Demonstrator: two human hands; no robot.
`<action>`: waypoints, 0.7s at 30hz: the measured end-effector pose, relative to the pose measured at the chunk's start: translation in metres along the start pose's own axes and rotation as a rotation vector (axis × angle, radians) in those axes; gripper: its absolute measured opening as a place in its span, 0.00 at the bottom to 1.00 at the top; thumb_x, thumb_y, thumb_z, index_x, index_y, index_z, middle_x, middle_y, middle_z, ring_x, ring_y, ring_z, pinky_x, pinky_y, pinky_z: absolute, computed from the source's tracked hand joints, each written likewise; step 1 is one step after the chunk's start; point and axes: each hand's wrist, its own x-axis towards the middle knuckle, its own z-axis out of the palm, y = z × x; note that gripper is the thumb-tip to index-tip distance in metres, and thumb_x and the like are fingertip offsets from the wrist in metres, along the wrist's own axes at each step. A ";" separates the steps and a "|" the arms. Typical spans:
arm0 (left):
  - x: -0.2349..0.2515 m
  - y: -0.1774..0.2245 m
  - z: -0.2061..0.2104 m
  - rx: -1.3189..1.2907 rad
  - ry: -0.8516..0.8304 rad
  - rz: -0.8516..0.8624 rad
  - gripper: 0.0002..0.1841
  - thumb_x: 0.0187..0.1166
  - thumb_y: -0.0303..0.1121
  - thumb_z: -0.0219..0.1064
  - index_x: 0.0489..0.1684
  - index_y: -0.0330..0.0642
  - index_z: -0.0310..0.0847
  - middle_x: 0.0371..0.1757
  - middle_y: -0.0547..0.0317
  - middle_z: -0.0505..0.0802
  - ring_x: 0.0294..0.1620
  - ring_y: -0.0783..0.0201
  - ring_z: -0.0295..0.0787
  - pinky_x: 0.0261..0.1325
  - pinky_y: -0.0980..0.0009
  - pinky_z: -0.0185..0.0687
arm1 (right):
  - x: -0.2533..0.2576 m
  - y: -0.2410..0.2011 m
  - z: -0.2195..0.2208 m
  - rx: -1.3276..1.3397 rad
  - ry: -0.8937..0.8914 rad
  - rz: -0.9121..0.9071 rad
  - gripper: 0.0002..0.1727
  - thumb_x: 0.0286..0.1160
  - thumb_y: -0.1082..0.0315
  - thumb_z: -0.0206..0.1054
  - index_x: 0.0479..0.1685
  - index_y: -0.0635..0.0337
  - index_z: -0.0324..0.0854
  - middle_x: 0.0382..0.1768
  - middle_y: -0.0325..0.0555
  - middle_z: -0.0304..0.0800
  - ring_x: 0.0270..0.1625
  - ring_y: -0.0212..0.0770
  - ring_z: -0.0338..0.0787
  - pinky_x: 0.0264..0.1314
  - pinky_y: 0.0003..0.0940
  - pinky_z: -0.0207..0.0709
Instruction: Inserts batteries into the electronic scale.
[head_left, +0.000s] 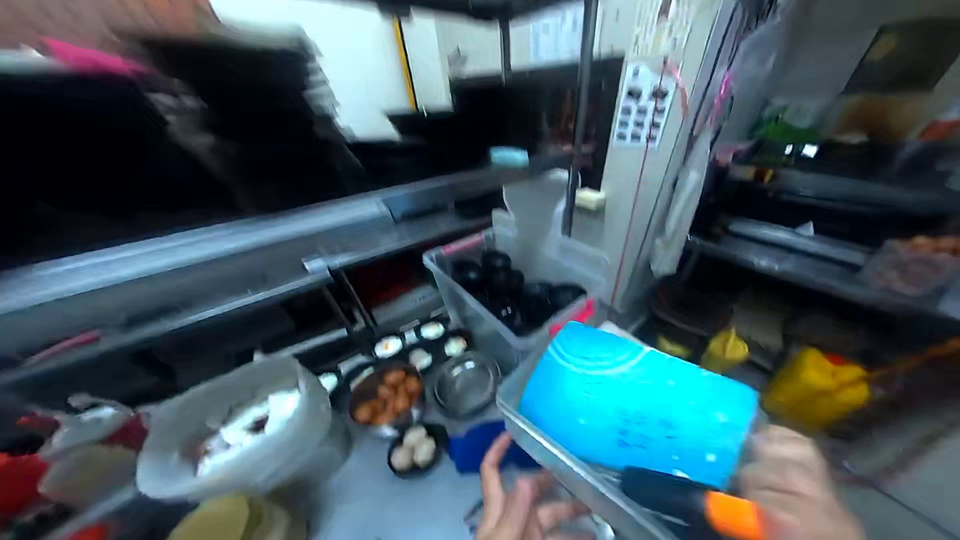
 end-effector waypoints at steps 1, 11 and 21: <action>0.010 -0.015 0.007 -0.045 0.124 -0.078 0.38 0.89 0.54 0.54 0.91 0.58 0.31 0.67 0.32 0.85 0.53 0.30 0.92 0.47 0.35 0.91 | -0.028 -0.001 0.001 0.001 -0.063 0.032 0.23 0.89 0.52 0.48 0.20 0.46 0.73 0.26 0.34 0.79 0.44 0.34 0.82 0.67 0.37 0.70; 0.090 -0.153 -0.052 0.103 0.541 -0.203 0.39 0.81 0.33 0.58 0.92 0.56 0.39 0.58 0.30 0.88 0.49 0.36 0.93 0.43 0.43 0.92 | -0.197 0.063 0.002 -0.009 -0.302 0.320 0.19 0.86 0.52 0.52 0.30 0.43 0.85 0.39 0.32 0.89 0.57 0.37 0.85 0.72 0.44 0.72; 0.159 -0.166 -0.060 0.172 0.563 -0.209 0.38 0.88 0.38 0.61 0.96 0.63 0.40 0.72 0.37 0.84 0.65 0.40 0.89 0.61 0.43 0.89 | -0.156 0.191 0.031 -0.094 -0.938 1.043 0.37 0.74 0.38 0.68 0.79 0.50 0.77 0.66 0.49 0.83 0.71 0.53 0.81 0.75 0.58 0.75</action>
